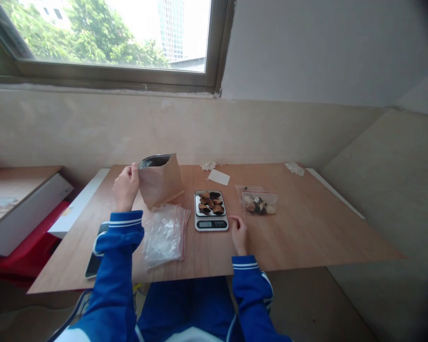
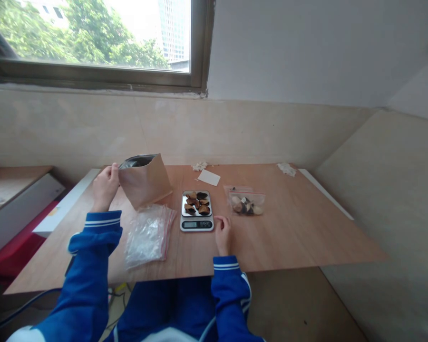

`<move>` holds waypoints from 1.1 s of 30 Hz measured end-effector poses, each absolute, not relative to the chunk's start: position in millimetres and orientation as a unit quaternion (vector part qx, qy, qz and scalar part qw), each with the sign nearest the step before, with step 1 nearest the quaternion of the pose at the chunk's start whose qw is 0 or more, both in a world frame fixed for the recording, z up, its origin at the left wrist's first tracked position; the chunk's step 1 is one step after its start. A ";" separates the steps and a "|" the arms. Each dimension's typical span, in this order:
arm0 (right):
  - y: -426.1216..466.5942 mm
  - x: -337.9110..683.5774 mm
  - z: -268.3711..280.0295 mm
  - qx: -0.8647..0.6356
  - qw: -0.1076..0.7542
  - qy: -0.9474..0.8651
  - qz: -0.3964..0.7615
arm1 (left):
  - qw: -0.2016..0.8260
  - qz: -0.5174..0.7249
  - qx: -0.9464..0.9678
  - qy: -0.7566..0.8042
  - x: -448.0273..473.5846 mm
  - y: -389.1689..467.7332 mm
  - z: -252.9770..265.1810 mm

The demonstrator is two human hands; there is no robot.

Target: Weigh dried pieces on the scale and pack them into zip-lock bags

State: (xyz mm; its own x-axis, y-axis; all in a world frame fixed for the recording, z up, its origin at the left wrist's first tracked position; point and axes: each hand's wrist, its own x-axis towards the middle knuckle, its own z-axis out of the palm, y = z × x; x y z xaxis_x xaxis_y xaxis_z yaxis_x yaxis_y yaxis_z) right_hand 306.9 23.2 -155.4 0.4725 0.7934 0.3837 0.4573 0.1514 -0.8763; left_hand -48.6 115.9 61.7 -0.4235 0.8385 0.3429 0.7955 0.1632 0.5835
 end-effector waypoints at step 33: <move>20.9 301.3 -153.6 -0.645 0.583 -0.473 0.140 | 0.248 0.108 0.740 0.616 29.6 21.0 -84.7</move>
State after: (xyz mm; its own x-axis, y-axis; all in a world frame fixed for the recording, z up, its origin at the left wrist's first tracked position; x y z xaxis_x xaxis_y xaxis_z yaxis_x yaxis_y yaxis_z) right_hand 301.3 20.9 -153.6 0.5125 0.7742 0.3714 0.4483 0.1276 -0.8847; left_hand 29.6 21.0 -84.7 0.2183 0.9651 -0.1448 0.8577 -0.1190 0.5003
